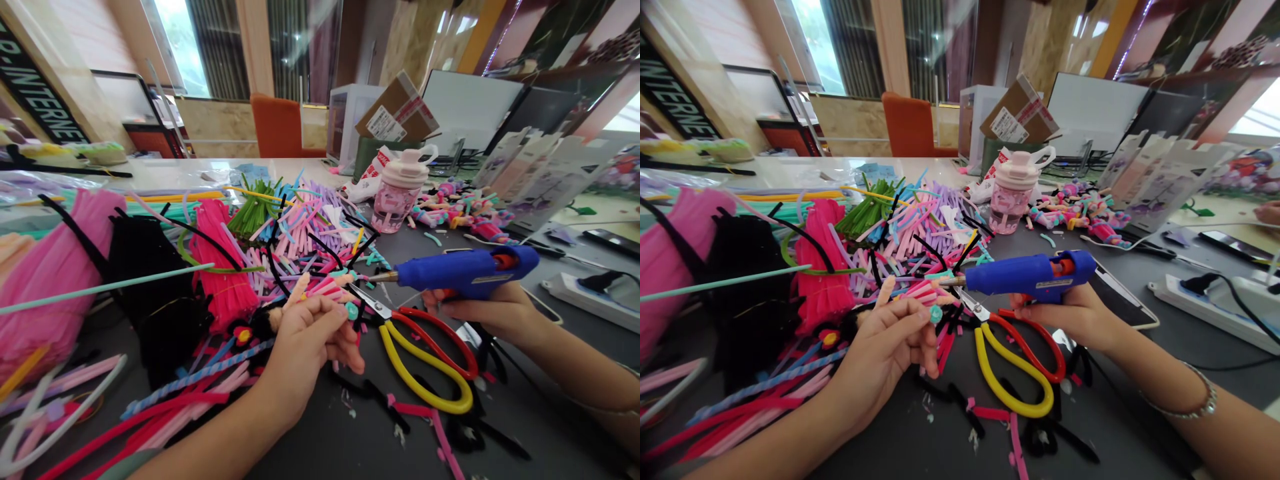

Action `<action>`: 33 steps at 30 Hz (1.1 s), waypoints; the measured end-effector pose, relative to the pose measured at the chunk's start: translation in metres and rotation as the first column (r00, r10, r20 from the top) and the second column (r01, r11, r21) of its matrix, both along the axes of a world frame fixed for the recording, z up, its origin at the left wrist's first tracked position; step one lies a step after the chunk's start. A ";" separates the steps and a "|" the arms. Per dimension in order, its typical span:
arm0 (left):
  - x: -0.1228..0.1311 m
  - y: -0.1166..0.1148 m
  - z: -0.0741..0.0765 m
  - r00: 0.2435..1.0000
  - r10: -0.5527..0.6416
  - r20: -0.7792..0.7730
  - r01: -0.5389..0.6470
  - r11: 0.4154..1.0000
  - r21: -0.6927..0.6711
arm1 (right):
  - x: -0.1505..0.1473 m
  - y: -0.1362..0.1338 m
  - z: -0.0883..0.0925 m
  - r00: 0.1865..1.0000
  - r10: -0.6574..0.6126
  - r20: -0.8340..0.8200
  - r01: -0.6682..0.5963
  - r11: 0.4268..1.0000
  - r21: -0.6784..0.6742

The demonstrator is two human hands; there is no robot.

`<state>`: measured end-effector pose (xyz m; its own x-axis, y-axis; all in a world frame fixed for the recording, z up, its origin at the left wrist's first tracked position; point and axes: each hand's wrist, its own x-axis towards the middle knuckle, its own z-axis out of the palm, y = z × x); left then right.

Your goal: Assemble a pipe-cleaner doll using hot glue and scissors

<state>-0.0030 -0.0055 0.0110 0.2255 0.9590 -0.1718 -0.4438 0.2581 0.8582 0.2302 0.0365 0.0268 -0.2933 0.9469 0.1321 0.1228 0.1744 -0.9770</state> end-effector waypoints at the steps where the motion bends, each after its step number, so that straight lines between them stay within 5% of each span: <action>1: 0.000 0.000 0.000 1.000 0.000 0.001 0.000 1.000 0.000 | 0.000 0.000 0.001 1.000 0.007 0.008 -0.007 1.000 -0.007; 11: -0.002 0.001 0.000 1.000 -0.015 0.014 0.015 1.000 0.017 | 0.001 0.002 0.005 0.942 0.034 0.333 -0.052 0.998 0.044; 21: -0.002 0.001 0.001 0.999 -0.010 0.051 0.010 1.000 0.010 | 0.010 0.008 -0.008 0.979 0.047 0.198 -0.045 0.999 -0.012; 33: -0.003 0.002 0.002 0.998 -0.016 0.063 0.015 1.000 0.007 | 0.013 0.011 -0.004 0.960 0.058 0.275 -0.054 0.998 -0.022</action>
<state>-0.0055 -0.0034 0.0125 0.2506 0.9564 -0.1503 -0.4934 0.2597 0.8301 0.2429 0.0473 0.0227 -0.3694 0.9289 0.0254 0.3782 0.1753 -0.9090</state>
